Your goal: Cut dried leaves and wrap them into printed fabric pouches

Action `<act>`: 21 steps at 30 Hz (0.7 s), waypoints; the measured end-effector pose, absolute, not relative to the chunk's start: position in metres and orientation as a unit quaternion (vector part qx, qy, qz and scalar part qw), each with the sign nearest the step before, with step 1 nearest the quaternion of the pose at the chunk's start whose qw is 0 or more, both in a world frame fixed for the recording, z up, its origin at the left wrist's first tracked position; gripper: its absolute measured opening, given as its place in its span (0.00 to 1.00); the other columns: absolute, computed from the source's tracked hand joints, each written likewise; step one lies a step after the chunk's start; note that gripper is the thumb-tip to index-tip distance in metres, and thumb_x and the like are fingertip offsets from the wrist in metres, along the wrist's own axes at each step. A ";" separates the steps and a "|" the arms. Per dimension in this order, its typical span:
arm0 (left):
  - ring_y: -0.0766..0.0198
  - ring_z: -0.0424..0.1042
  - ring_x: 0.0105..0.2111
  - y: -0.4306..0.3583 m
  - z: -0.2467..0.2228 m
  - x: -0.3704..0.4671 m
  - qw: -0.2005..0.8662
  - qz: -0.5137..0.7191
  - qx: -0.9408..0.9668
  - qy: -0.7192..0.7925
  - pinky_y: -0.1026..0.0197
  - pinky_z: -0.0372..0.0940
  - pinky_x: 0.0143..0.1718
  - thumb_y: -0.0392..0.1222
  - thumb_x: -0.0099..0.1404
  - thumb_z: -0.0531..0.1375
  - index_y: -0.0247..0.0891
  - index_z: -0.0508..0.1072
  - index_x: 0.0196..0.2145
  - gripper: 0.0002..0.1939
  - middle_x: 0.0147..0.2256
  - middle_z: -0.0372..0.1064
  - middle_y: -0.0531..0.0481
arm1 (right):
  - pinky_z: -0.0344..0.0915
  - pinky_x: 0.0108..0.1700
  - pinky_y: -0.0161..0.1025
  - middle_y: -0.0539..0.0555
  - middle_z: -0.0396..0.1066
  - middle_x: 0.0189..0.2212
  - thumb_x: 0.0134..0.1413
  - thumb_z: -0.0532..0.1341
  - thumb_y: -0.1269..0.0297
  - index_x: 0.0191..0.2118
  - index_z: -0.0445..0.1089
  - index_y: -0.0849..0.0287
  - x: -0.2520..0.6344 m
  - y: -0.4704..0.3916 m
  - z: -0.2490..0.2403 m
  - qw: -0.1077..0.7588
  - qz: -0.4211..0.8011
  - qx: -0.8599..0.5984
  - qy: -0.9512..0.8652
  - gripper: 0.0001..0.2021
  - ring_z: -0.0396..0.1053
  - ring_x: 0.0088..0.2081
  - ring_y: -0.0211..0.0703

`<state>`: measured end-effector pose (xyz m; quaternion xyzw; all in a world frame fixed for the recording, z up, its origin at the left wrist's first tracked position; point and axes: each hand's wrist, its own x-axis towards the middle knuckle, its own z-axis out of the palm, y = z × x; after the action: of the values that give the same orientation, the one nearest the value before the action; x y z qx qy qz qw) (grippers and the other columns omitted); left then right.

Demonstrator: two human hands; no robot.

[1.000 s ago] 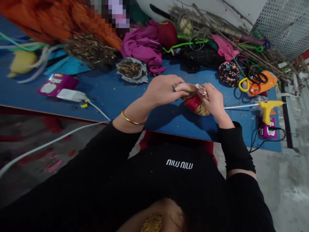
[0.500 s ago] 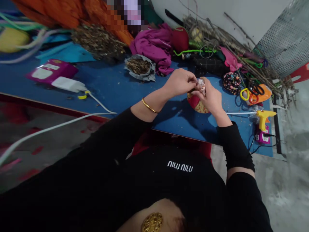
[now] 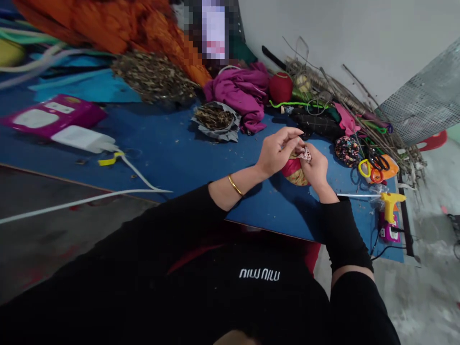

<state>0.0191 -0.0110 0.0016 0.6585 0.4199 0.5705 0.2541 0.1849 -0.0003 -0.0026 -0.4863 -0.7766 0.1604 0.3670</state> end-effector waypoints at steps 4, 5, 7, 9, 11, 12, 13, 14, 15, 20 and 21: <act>0.59 0.77 0.55 -0.001 -0.013 0.024 0.265 0.587 0.603 0.471 0.56 0.69 0.60 0.43 0.76 0.53 0.39 0.76 0.51 0.14 0.54 0.78 0.42 | 0.68 0.41 0.42 0.52 0.76 0.32 0.64 0.56 0.52 0.40 0.73 0.54 0.182 -0.003 0.001 0.413 0.174 -0.491 -0.747 0.13 0.72 0.35 0.45; 0.58 0.75 0.58 0.004 -0.017 0.024 0.295 0.567 0.606 0.473 0.54 0.67 0.62 0.44 0.76 0.54 0.39 0.77 0.50 0.14 0.55 0.78 0.42 | 0.68 0.41 0.42 0.51 0.75 0.31 0.65 0.56 0.51 0.38 0.73 0.54 0.181 -0.003 0.001 0.423 0.171 -0.498 -0.737 0.14 0.71 0.34 0.44; 0.56 0.75 0.58 0.013 -0.026 0.025 0.389 0.526 0.605 0.454 0.53 0.67 0.63 0.44 0.76 0.55 0.37 0.79 0.49 0.15 0.55 0.78 0.41 | 0.69 0.40 0.42 0.51 0.73 0.29 0.67 0.55 0.50 0.36 0.71 0.53 0.180 -0.004 -0.001 0.435 0.154 -0.507 -0.728 0.15 0.70 0.33 0.44; 0.56 0.77 0.56 0.018 -0.032 0.027 0.472 0.506 0.584 0.425 0.53 0.68 0.62 0.42 0.74 0.55 0.36 0.79 0.51 0.16 0.55 0.78 0.41 | 0.70 0.44 0.44 0.54 0.74 0.33 0.68 0.54 0.50 0.35 0.70 0.53 0.179 -0.005 -0.005 0.447 0.119 -0.506 -0.728 0.16 0.73 0.37 0.45; 0.56 0.76 0.57 0.019 -0.037 0.030 0.506 0.518 0.562 0.399 0.53 0.67 0.63 0.40 0.72 0.56 0.36 0.79 0.53 0.17 0.57 0.77 0.41 | 0.71 0.49 0.46 0.56 0.75 0.39 0.69 0.54 0.50 0.36 0.71 0.53 0.179 -0.005 -0.009 0.466 0.100 -0.487 -0.732 0.16 0.74 0.44 0.47; 0.55 0.75 0.58 0.018 -0.039 0.032 0.515 0.527 0.554 0.388 0.52 0.66 0.64 0.40 0.71 0.56 0.36 0.79 0.54 0.18 0.57 0.77 0.41 | 0.71 0.51 0.47 0.56 0.75 0.42 0.69 0.53 0.51 0.38 0.72 0.53 0.179 -0.006 -0.010 0.477 0.106 -0.472 -0.733 0.15 0.75 0.46 0.47; 0.55 0.75 0.58 0.017 -0.041 0.033 0.521 0.535 0.547 0.379 0.52 0.66 0.64 0.40 0.71 0.57 0.35 0.79 0.54 0.18 0.57 0.77 0.41 | 0.71 0.52 0.46 0.56 0.76 0.43 0.70 0.54 0.51 0.40 0.72 0.53 0.178 -0.006 -0.012 0.488 0.123 -0.457 -0.734 0.15 0.75 0.47 0.46; 0.54 0.74 0.59 0.016 -0.042 0.034 0.528 0.539 0.541 0.372 0.51 0.65 0.65 0.40 0.70 0.57 0.35 0.79 0.54 0.19 0.58 0.76 0.41 | 0.71 0.52 0.45 0.55 0.77 0.42 0.70 0.54 0.52 0.41 0.73 0.53 0.178 -0.007 -0.013 0.497 0.146 -0.440 -0.733 0.14 0.76 0.46 0.45; 0.53 0.74 0.59 0.015 -0.044 0.034 0.535 0.541 0.534 0.369 0.51 0.65 0.65 0.40 0.69 0.57 0.35 0.78 0.55 0.19 0.58 0.76 0.41 | 0.71 0.51 0.44 0.53 0.78 0.40 0.70 0.55 0.52 0.42 0.74 0.53 0.177 -0.008 -0.014 0.506 0.171 -0.424 -0.731 0.14 0.76 0.44 0.44; 0.53 0.69 0.64 0.015 -0.047 0.035 0.553 0.552 0.525 0.337 0.49 0.58 0.70 0.45 0.74 0.51 0.36 0.77 0.57 0.22 0.62 0.72 0.42 | 0.66 0.34 0.37 0.46 0.69 0.23 0.68 0.58 0.47 0.34 0.72 0.54 0.170 -0.010 -0.010 0.554 0.264 -0.395 -0.683 0.17 0.66 0.26 0.36; 0.53 0.68 0.65 0.015 -0.046 0.035 0.550 0.556 0.528 0.331 0.48 0.56 0.71 0.48 0.75 0.50 0.36 0.77 0.57 0.24 0.63 0.71 0.41 | 0.63 0.30 0.36 0.45 0.65 0.21 0.68 0.58 0.45 0.31 0.70 0.55 0.168 -0.010 -0.008 0.556 0.269 -0.401 -0.677 0.20 0.62 0.23 0.34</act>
<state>0.0347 0.0150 -0.0460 0.5279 0.3314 0.5563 0.5495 0.1685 -0.0099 -0.0083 -0.4005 -0.6770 0.2694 0.5555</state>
